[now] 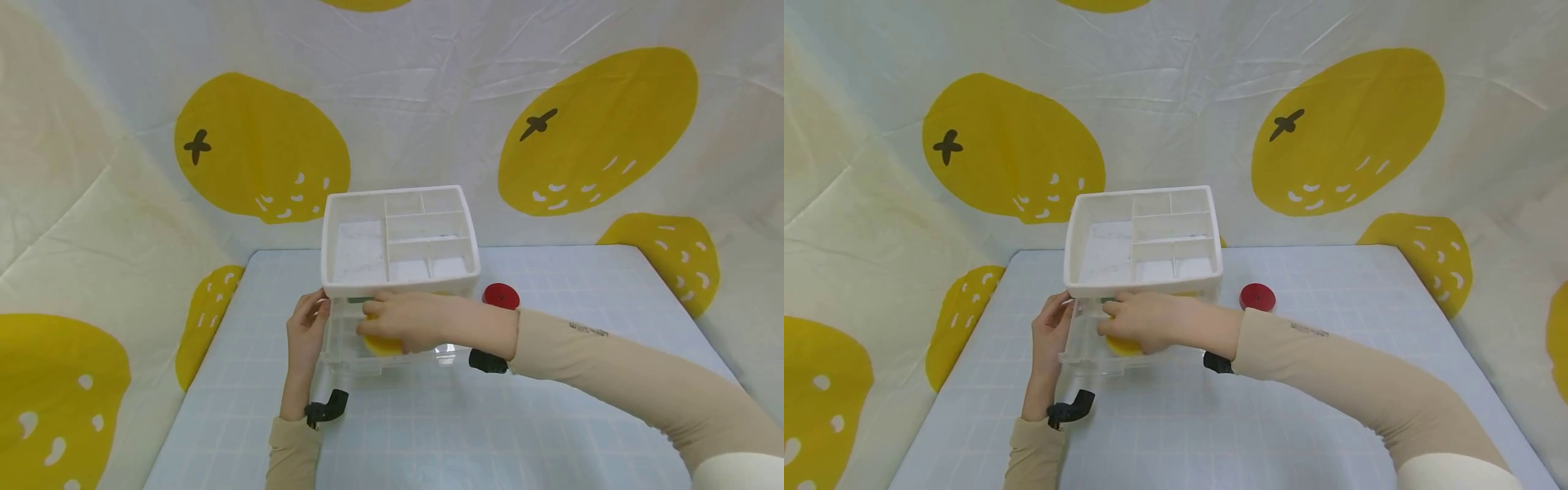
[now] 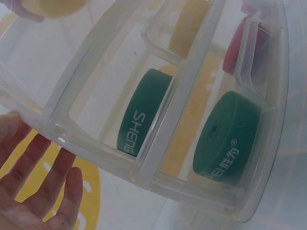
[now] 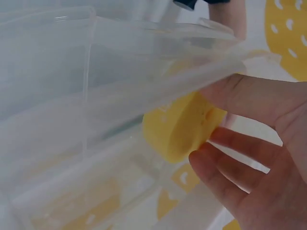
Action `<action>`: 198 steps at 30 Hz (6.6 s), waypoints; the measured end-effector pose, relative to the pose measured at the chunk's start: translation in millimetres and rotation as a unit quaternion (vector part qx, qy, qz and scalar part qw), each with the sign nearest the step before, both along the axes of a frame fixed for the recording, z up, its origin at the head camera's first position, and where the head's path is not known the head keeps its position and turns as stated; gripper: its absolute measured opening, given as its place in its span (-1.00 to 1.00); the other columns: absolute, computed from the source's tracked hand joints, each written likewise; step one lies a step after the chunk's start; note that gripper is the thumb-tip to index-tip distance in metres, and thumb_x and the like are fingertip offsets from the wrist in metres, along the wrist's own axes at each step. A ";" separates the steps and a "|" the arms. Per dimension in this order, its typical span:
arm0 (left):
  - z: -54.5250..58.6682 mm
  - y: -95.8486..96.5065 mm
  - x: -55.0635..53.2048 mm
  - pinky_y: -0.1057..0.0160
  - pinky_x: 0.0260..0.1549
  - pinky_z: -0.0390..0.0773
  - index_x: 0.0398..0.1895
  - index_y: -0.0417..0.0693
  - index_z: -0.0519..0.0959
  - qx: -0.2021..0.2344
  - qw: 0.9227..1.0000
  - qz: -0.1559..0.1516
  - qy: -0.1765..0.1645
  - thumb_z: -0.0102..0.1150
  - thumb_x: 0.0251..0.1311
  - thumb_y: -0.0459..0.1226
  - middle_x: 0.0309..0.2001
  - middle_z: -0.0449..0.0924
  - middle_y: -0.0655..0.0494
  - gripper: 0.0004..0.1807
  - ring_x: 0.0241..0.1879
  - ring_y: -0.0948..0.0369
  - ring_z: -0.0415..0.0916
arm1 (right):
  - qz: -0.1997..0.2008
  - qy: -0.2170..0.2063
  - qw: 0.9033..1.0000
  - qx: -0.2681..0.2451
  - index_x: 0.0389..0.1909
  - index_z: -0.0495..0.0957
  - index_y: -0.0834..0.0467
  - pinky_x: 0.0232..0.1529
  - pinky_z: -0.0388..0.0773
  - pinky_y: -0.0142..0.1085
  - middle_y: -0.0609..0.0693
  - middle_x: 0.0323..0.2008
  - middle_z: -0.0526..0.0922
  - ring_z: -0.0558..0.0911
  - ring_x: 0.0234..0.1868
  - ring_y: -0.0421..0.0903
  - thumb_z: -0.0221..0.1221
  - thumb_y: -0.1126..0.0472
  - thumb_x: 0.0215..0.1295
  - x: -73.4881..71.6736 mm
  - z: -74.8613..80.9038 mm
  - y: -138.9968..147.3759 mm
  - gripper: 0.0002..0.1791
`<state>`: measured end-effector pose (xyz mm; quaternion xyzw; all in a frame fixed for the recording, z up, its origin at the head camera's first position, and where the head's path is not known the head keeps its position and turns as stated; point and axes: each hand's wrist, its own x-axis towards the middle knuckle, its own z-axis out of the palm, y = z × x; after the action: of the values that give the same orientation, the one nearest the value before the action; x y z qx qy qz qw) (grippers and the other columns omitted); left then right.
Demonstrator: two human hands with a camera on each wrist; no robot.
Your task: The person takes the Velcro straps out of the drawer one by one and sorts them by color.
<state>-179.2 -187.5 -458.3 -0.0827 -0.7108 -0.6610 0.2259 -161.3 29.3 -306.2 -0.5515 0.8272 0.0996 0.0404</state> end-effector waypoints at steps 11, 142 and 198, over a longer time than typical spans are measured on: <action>1.7 -0.3 0.3 0.55 -0.15 0.55 0.04 -0.39 0.55 -0.002 1.000 -0.001 0.009 0.14 0.28 -0.38 -0.16 0.55 0.38 -0.68 -0.16 0.38 0.53 | -0.022 -0.041 0.998 -0.050 0.23 0.43 -0.06 0.16 0.53 -0.32 -0.04 0.13 0.47 0.43 0.11 -0.09 0.39 0.17 0.07 7.1 19.7 12.6 -0.36; 3.8 4.7 4.1 0.55 -0.11 0.54 0.05 -0.37 0.56 -0.001 1.000 0.016 -0.009 0.12 0.27 -0.42 -0.16 0.55 0.42 -0.69 -0.10 0.43 0.52 | -0.501 -0.194 0.641 -0.548 -0.24 0.60 0.11 -0.20 0.58 -0.54 -0.06 -0.32 0.68 0.60 -0.30 -0.35 0.29 0.20 0.22 99.0 -128.5 131.3 -0.87; 10.1 5.2 7.1 0.56 -0.07 0.50 0.08 -0.31 0.56 0.002 0.999 0.019 -0.045 0.11 0.30 -0.40 -0.16 0.54 0.44 -0.69 -0.08 0.43 0.49 | -0.336 -0.610 0.414 -0.586 0.19 0.44 0.33 0.10 0.59 -0.31 -0.06 -0.04 0.70 0.67 -0.04 -0.15 -0.07 0.01 0.50 73.2 -111.9 25.0 -0.49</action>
<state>-172.1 -182.4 -448.2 -0.0387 -0.7202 -0.6613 0.2060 -88.1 54.4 -418.1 -0.0350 0.5614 -0.7938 0.2314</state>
